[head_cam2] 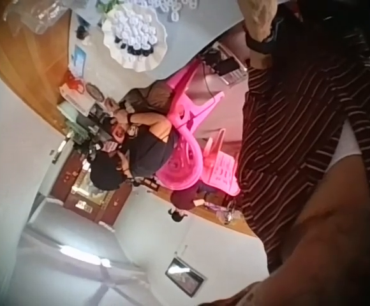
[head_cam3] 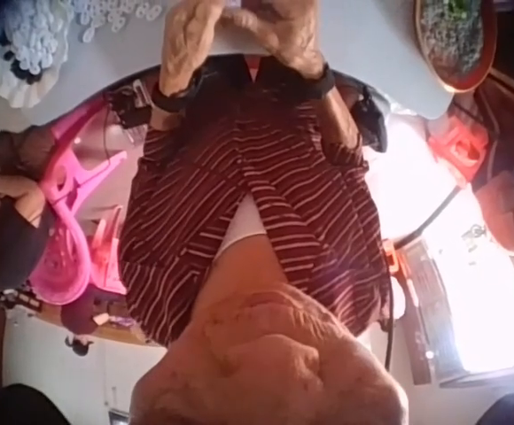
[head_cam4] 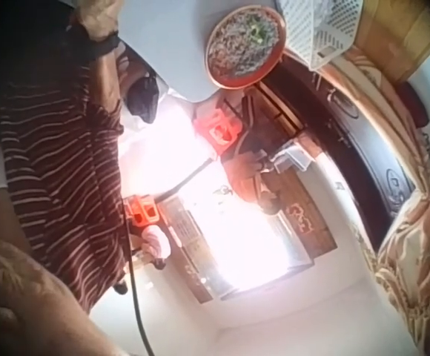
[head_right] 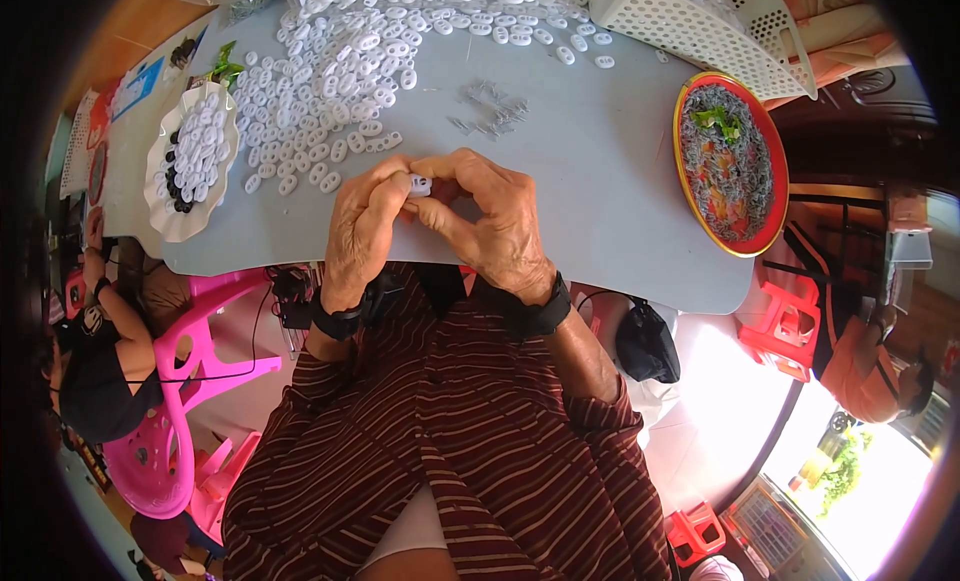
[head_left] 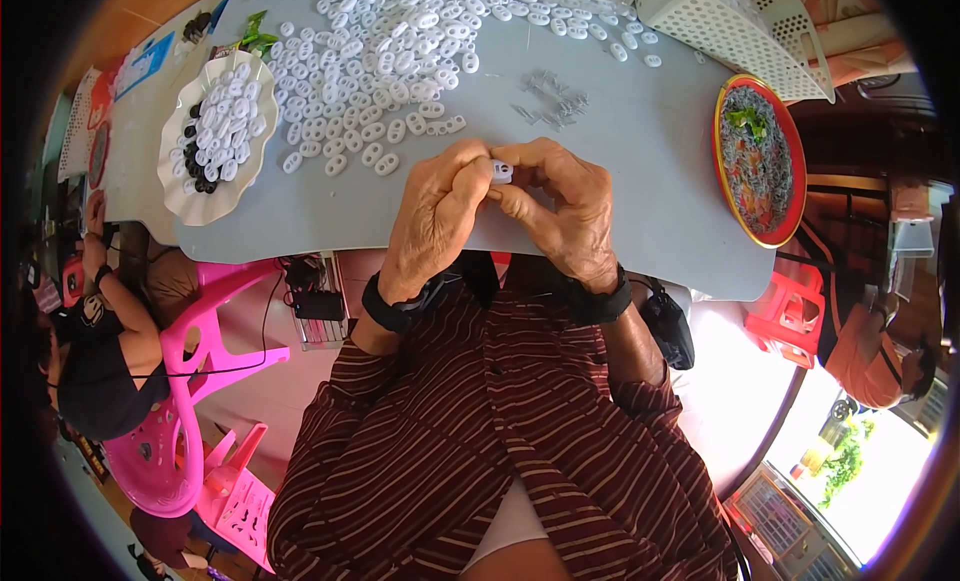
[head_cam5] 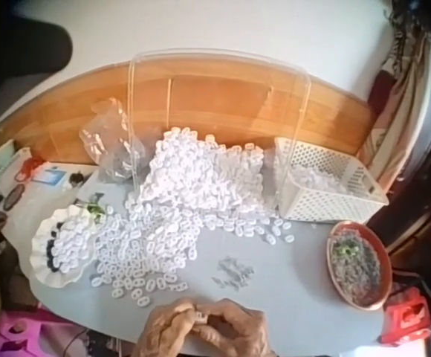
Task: The person picks up a white plastic piece and a metal pin by hand, inserts the pin into the piece, and places the assembled item onto the table, repeating the process.
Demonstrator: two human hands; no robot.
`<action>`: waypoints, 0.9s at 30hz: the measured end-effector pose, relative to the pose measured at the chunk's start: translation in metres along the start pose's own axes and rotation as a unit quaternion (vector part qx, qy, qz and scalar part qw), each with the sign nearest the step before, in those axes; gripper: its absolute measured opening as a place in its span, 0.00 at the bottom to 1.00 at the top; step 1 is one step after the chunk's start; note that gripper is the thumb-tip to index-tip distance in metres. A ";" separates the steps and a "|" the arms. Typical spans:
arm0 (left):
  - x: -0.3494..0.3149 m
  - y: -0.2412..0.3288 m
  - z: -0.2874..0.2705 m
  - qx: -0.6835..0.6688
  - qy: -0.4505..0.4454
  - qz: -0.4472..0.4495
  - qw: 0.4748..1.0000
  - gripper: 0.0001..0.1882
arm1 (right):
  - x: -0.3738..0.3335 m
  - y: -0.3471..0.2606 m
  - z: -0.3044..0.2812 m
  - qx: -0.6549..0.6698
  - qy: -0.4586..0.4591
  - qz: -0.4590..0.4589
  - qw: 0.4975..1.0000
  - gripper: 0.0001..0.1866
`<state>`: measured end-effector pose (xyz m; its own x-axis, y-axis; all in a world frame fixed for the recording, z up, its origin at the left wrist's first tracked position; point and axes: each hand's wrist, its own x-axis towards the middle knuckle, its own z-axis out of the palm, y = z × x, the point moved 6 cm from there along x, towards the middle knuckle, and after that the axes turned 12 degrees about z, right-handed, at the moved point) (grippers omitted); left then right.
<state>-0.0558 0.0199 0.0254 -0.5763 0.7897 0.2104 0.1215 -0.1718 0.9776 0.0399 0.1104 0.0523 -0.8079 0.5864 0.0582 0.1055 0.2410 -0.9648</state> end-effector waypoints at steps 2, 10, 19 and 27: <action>0.001 0.001 -0.001 0.020 -0.011 0.016 1.000 0.12 | 0.000 0.001 0.000 0.016 -0.004 0.004 1.000 0.11; -0.001 0.013 0.005 0.023 -0.060 0.076 0.995 0.07 | -0.006 0.013 -0.001 0.196 -0.012 0.093 0.976 0.08; -0.018 0.027 0.012 0.082 -0.051 0.183 0.978 0.00 | 0.069 -0.055 -0.113 -0.075 0.161 -0.092 0.980 0.09; -0.031 0.023 -0.004 0.069 -0.042 0.186 0.979 0.01 | 0.143 -0.045 -0.221 -0.501 0.267 -0.115 0.815 0.10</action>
<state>-0.0383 -0.0116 0.0417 -0.4031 0.7351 0.5450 0.4217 -0.3793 0.8236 0.0479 0.3539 0.1611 -0.5333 0.6250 0.5700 0.6230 0.7461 -0.2351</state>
